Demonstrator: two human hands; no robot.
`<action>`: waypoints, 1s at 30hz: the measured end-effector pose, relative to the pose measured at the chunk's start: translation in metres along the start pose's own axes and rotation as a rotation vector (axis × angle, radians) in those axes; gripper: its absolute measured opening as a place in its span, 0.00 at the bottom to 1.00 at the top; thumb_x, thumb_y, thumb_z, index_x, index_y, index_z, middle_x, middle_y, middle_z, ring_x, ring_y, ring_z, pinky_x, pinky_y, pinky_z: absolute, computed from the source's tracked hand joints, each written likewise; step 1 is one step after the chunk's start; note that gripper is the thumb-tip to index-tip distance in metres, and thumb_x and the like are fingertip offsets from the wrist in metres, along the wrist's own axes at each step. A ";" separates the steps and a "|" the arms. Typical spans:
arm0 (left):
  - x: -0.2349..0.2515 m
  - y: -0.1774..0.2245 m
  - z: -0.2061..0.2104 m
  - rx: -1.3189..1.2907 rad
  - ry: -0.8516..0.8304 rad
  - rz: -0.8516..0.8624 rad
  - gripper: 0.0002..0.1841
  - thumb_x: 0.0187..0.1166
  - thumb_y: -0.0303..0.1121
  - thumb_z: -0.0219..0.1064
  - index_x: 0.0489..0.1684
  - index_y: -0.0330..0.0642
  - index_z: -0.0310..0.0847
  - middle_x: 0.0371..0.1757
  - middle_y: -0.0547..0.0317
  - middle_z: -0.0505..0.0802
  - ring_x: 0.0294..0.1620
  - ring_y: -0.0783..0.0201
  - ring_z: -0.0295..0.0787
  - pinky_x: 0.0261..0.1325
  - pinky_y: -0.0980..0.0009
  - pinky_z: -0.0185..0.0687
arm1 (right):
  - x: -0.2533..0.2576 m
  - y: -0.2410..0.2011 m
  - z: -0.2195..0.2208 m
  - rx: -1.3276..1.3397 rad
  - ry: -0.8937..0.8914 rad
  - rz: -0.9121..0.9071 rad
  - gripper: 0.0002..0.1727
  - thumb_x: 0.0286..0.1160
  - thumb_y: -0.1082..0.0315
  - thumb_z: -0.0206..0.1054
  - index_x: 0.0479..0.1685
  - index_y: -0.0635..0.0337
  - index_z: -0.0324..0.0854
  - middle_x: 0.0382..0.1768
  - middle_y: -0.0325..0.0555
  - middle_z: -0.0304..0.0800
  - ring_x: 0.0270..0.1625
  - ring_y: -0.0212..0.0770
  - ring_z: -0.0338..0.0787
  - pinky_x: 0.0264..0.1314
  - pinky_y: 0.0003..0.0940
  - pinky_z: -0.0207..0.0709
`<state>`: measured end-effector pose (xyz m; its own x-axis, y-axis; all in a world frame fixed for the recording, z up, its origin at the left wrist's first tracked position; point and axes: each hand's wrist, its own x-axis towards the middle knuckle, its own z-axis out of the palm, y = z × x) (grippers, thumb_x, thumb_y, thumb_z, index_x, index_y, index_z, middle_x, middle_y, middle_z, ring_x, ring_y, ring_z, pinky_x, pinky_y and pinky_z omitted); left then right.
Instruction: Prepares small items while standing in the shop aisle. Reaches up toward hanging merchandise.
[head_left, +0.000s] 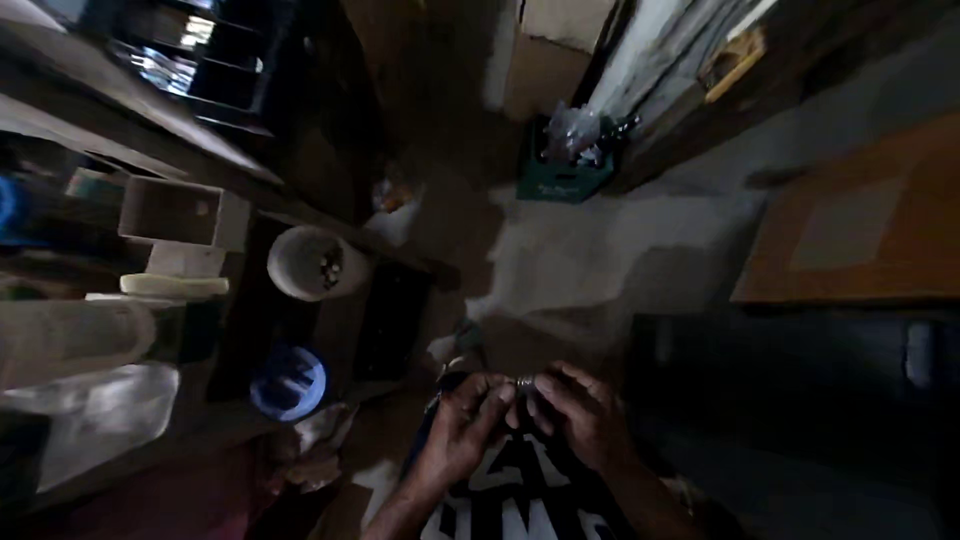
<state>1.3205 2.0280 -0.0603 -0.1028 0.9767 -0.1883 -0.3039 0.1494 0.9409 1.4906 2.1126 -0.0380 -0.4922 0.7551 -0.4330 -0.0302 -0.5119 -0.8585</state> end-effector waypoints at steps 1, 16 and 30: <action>0.024 0.009 -0.003 -0.023 0.010 0.020 0.11 0.90 0.34 0.59 0.55 0.36 0.81 0.31 0.66 0.91 0.22 0.78 0.81 0.24 0.81 0.79 | 0.022 -0.013 -0.002 0.026 -0.035 -0.037 0.11 0.86 0.66 0.60 0.51 0.62 0.86 0.31 0.39 0.91 0.24 0.27 0.85 0.25 0.21 0.81; 0.300 0.086 -0.024 0.068 0.403 0.324 0.11 0.89 0.34 0.61 0.56 0.37 0.83 0.34 0.65 0.91 0.26 0.79 0.82 0.27 0.82 0.80 | 0.330 -0.185 -0.033 -0.098 -0.434 -0.010 0.10 0.86 0.69 0.63 0.52 0.65 0.86 0.35 0.45 0.93 0.24 0.28 0.85 0.23 0.21 0.79; 0.396 0.154 -0.102 0.285 0.852 0.683 0.10 0.85 0.29 0.66 0.59 0.36 0.83 0.50 0.58 0.94 0.47 0.73 0.92 0.52 0.77 0.90 | 0.503 -0.264 0.074 -0.070 -0.984 0.124 0.11 0.84 0.65 0.67 0.55 0.55 0.92 0.41 0.42 0.96 0.30 0.24 0.88 0.28 0.17 0.82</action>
<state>1.1358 2.4225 -0.0188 -0.8104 0.4604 0.3624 0.2795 -0.2398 0.9297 1.1867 2.5973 -0.0086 -0.9919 0.0054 -0.1272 0.1063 -0.5149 -0.8506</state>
